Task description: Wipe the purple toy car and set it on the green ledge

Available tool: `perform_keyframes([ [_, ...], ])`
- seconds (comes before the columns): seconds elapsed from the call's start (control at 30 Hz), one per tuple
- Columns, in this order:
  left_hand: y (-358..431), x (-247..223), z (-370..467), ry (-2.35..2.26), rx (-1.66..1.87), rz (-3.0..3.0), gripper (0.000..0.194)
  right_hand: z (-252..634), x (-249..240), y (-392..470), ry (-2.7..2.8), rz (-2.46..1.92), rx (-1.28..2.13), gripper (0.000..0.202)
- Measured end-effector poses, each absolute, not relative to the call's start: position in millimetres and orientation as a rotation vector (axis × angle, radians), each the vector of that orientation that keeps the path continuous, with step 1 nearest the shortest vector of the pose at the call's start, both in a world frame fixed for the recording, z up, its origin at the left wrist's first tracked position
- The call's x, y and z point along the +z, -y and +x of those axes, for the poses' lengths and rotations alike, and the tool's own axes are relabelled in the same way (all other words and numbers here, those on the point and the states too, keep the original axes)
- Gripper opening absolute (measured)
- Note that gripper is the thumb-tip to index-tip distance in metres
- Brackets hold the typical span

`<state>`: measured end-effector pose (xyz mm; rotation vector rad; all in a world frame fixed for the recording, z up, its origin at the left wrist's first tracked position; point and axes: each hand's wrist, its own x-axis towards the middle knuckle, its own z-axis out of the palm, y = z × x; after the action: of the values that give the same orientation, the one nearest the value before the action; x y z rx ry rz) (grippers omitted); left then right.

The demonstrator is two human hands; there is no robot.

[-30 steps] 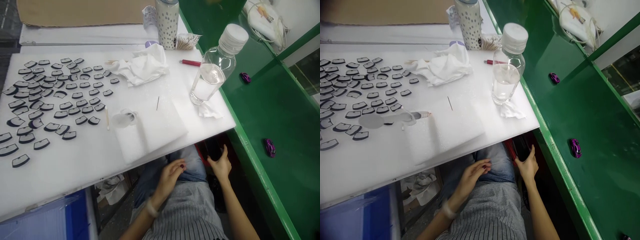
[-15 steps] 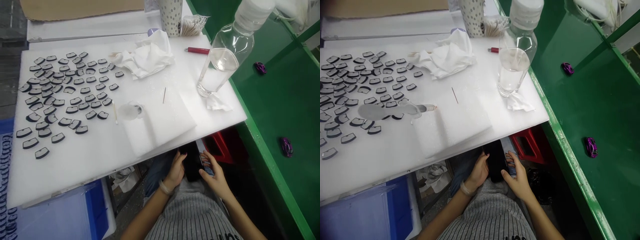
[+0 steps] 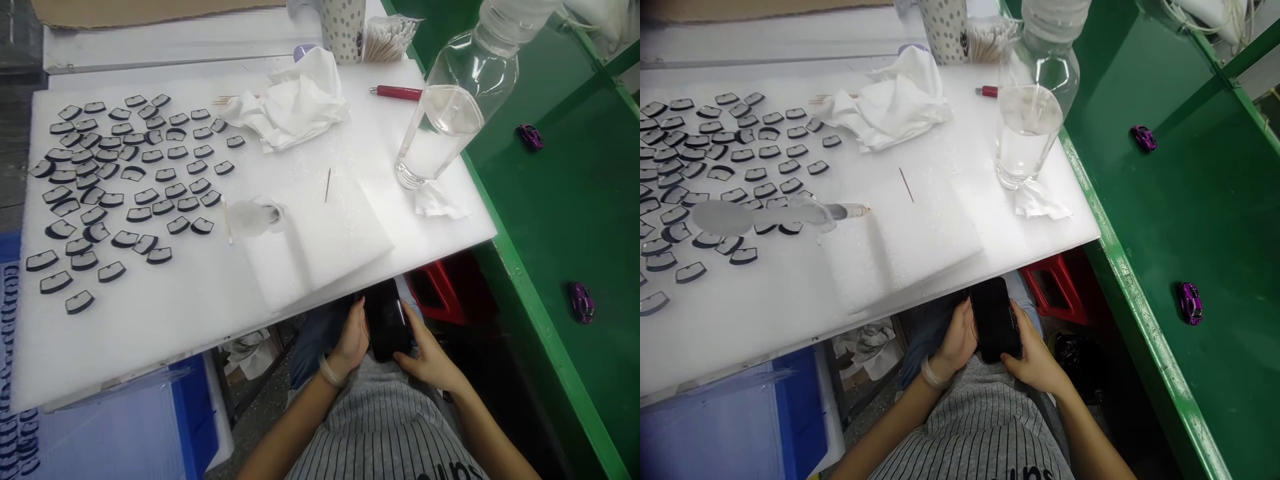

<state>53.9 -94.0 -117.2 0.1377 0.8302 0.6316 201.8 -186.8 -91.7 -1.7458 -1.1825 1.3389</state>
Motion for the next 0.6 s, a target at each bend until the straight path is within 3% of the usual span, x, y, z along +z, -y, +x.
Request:
perform_keyframes([
  [0.13,95,-121,53,-0.847,0.624,0.149,0.047,200,-99,182,1.015,-1.816,1.269,0.048],
  [0.6,94,-120,51,-0.86,0.645,0.266,0.041,202,-105,170,0.933,-1.829,1.221,0.041],
])
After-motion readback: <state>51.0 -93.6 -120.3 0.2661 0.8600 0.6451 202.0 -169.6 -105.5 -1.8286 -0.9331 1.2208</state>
